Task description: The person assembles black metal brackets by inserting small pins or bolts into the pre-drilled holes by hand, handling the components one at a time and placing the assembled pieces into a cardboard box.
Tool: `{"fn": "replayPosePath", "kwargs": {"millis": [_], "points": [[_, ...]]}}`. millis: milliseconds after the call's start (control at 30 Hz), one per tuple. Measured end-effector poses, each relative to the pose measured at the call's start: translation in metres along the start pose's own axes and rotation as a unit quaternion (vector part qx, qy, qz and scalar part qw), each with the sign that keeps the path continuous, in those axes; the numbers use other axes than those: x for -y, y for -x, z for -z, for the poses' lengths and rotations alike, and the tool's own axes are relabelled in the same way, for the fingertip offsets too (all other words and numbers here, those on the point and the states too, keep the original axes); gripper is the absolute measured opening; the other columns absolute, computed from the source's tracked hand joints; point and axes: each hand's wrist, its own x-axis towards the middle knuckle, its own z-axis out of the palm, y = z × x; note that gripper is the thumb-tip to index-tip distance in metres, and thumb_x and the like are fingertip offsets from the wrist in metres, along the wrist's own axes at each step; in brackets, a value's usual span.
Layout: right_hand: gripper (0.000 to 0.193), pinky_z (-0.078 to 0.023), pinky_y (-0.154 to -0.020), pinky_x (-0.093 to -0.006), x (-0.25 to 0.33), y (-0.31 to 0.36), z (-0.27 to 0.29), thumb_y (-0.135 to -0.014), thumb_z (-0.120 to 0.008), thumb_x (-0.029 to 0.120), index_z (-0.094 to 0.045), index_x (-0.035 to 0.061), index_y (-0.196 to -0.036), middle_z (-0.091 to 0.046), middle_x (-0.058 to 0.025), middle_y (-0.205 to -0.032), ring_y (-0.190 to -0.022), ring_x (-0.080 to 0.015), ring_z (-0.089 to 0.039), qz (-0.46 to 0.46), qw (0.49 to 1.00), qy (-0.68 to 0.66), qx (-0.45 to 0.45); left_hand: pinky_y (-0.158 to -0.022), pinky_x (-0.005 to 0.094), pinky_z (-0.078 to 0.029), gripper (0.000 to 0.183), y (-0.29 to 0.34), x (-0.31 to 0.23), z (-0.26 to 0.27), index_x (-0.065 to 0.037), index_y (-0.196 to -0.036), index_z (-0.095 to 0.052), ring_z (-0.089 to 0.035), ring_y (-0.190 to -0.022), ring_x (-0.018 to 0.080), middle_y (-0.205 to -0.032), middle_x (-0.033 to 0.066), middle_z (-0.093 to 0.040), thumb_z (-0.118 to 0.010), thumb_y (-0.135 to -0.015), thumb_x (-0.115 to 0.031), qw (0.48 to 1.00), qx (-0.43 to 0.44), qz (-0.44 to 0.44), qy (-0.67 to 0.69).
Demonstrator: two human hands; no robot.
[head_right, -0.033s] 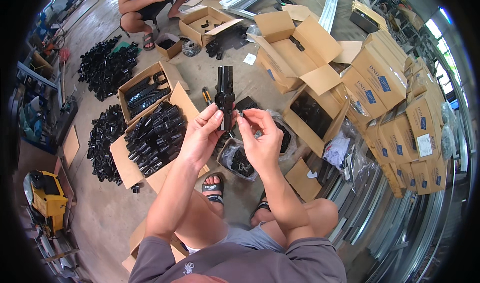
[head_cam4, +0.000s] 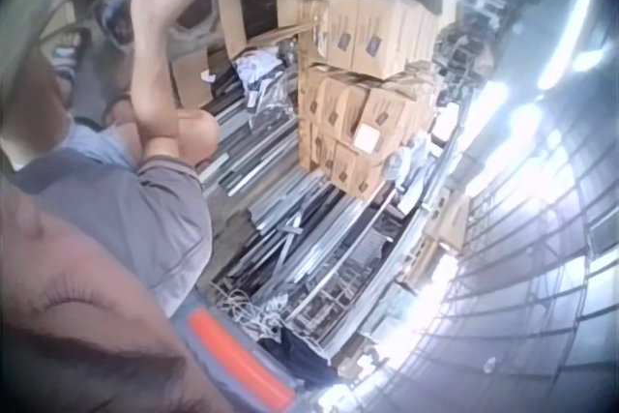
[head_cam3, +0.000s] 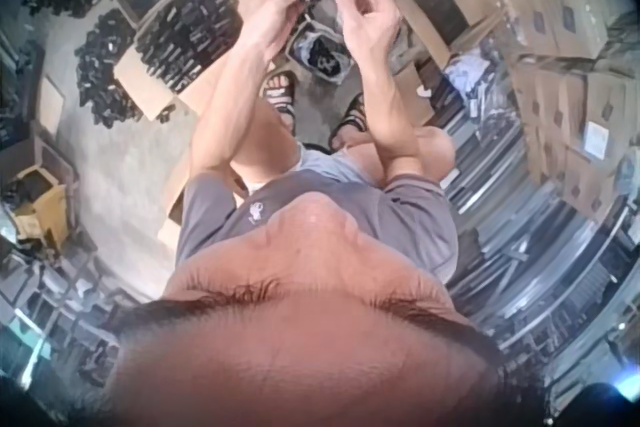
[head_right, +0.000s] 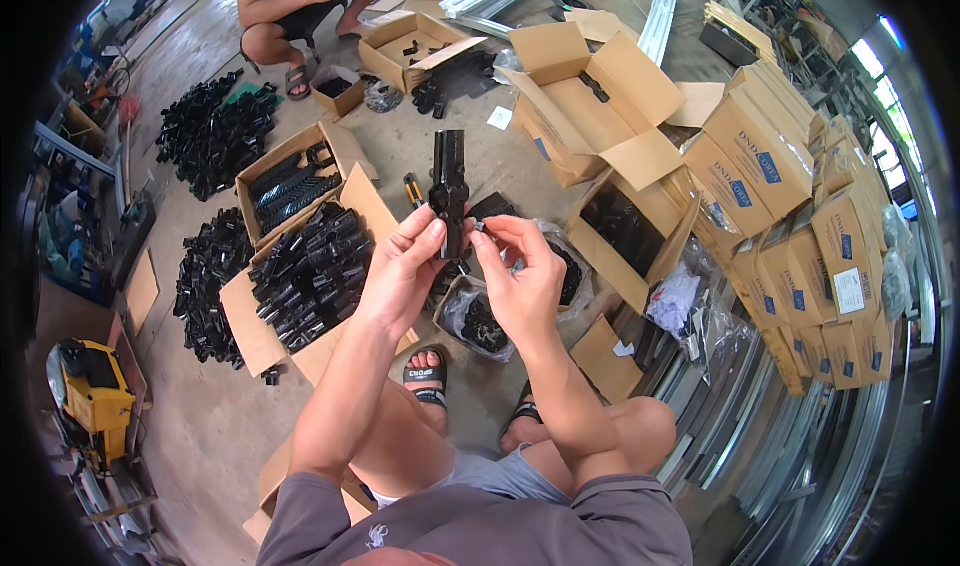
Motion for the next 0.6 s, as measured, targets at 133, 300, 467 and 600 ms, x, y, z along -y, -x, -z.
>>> {"fn": "replayPosePath", "kwargs": {"millis": [133,300,467,600], "points": [[0.018,-0.042,-0.060,-0.0200,-0.0062,-0.0053,-0.0041,-0.083,-0.078,0.004,-0.070,0.0015,-0.098,-0.069,-0.0013,-0.087,-0.067,-0.0029,-0.052,0.002,1.000,-0.026,0.004,-0.096,0.0284,-0.050,0.036,0.0010,0.0018,-0.0001,-0.002,-0.131,-0.059,-0.065,-0.105,0.0125,-0.118,0.0056,-0.069,-0.063,-0.097,-0.013,0.999,-0.012,-0.029,-0.043],[0.019,-0.039,-0.056,-0.0190,-0.0029,-0.0056,-0.0092,-0.082,-0.079,0.004,-0.071,0.0007,-0.098,-0.068,0.0005,-0.084,-0.063,-0.0017,-0.048,-0.029,0.998,-0.049,0.019,-0.094,0.0227,-0.047,0.043,0.0021,0.0027,0.0008,-0.001,-0.137,-0.055,-0.062,-0.103,0.0061,-0.119,0.0035,-0.069,-0.064,-0.096,-0.006,0.998,-0.016,-0.038,-0.044],[0.016,-0.040,-0.057,-0.0179,-0.0012,-0.0045,-0.0055,-0.083,-0.078,0.004,-0.071,0.0003,-0.097,-0.068,0.0022,-0.081,-0.062,-0.0014,-0.050,-0.054,0.996,-0.064,0.037,-0.093,0.0227,-0.047,0.047,0.0046,-0.0019,-0.0011,-0.002,-0.141,-0.052,-0.061,-0.102,0.0056,-0.118,0.0035,-0.068,-0.064,-0.095,-0.004,0.996,-0.013,-0.049,-0.075],[0.014,-0.042,-0.058,-0.0202,0.0004,-0.0025,-0.0050,-0.086,-0.076,0.005,-0.069,-0.0002,-0.098,-0.068,0.0004,-0.082,-0.065,-0.0028,-0.053,-0.027,0.999,-0.028,0.039,-0.091,0.0223,-0.048,0.047,0.0060,-0.0003,-0.0013,-0.002,-0.141,-0.051,-0.061,-0.098,0.0052,-0.116,0.0038,-0.069,-0.064,-0.096,-0.004,0.992,0.004,-0.070,-0.108]]}}
